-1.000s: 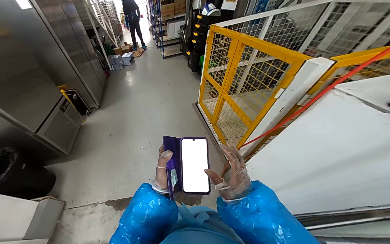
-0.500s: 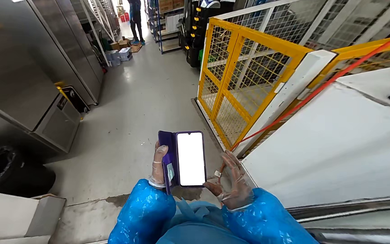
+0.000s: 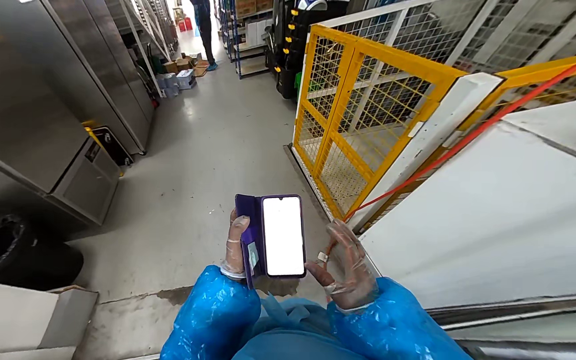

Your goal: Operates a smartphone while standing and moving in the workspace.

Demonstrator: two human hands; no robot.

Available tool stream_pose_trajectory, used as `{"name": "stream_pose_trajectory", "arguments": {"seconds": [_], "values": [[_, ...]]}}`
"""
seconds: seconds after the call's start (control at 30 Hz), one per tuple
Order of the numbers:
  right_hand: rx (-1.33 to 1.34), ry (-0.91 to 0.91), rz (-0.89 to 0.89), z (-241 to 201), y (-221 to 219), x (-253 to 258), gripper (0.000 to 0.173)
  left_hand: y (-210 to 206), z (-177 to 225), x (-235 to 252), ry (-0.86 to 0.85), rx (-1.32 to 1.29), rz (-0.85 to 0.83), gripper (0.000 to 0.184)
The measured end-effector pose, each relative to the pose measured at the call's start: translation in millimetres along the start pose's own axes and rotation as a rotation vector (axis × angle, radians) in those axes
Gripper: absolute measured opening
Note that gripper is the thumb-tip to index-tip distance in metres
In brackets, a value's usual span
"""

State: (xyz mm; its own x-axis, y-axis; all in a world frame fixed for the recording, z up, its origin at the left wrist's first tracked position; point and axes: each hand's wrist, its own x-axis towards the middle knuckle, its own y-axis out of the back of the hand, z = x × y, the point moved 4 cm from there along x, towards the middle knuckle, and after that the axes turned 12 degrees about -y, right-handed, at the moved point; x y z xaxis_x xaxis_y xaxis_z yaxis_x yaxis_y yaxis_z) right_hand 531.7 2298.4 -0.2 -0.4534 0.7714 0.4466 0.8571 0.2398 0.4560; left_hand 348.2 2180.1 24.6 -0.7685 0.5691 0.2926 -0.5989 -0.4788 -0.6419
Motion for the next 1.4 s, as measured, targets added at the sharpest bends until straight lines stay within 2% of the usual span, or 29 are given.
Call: {"name": "stream_pose_trajectory", "arguments": {"seconds": [0.23,0.47,0.57,0.73,0.93,1.03,1.13,1.23,1.4], "values": [[-0.009,-0.020,-0.026,1,-2,4,0.088,1,-5,4,0.032,0.007,-0.017,0.065],[-0.042,-0.025,-0.026,-6,-9,14,0.101,-3,-8,4,0.075,-0.009,-0.017,0.063],[-0.020,0.010,0.002,-9,-11,24,0.101,-5,-11,1,0.106,0.007,-0.030,0.069],[-0.005,-0.048,-0.037,-13,-11,38,0.106,-7,-17,1,0.140,0.029,-0.041,0.076],[-0.007,-0.008,0.048,2,-3,47,0.094,-6,-18,5,0.131,0.003,-0.023,0.077],[-0.042,-0.046,0.033,1,-10,47,0.092,-6,-19,7,0.125,0.012,-0.027,0.078],[-0.121,-0.030,0.036,-9,-23,43,0.107,-10,-23,7,0.159,-0.007,-0.041,0.079],[-0.177,0.066,0.142,-20,-30,41,0.126,-13,-25,7,0.165,-0.056,-0.052,0.077],[-0.075,0.191,0.248,-13,-3,56,0.122,-8,-25,10,0.135,-0.026,-0.035,0.079]]}}
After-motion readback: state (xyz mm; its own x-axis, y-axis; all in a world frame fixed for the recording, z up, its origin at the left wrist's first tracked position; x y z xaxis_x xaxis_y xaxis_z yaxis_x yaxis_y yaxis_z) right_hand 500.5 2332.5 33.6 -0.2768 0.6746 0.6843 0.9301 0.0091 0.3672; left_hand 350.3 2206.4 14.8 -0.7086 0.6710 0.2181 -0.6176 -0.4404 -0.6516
